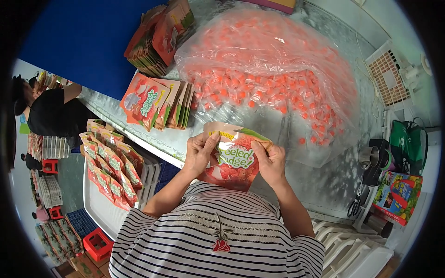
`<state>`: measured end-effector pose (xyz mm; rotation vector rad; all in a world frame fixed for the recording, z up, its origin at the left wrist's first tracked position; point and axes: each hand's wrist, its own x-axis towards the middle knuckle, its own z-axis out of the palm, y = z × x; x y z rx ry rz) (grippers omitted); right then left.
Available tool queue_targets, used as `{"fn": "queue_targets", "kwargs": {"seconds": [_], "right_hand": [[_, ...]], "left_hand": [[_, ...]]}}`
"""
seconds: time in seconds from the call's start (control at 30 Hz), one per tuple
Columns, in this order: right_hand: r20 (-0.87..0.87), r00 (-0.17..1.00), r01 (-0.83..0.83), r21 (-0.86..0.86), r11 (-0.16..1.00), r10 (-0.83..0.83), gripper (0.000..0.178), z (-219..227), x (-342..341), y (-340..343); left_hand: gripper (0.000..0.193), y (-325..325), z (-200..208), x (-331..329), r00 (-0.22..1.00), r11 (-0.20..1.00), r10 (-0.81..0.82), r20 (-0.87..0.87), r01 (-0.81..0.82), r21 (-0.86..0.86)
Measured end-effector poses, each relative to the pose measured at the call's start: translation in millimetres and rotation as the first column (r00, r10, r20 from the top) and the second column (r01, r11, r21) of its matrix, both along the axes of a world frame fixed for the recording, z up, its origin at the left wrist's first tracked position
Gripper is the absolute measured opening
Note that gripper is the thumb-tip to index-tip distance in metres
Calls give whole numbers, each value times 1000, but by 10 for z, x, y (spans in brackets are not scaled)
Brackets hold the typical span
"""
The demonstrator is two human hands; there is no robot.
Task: Packaging individual gummy candies into small plastic retail bags by hand.
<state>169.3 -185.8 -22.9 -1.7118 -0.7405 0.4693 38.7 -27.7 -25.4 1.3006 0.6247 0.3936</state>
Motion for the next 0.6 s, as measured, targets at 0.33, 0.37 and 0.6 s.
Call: {"fn": "queue_targets", "kwargs": {"seconds": [0.33, 0.37, 0.6], "right_hand": [[-478, 863, 314, 255, 915, -163, 15, 205, -86, 285], [-487, 867, 263, 268, 927, -105, 15, 238, -146, 333], [117, 978, -190, 152, 970, 173, 17, 587, -659, 535]], "left_hand": [[88, -64, 167, -89, 997, 487, 19, 76, -76, 870], [96, -105, 139, -88, 997, 472, -3, 82, -71, 878], [111, -45, 197, -336, 981, 651, 182, 69, -173, 739]]}}
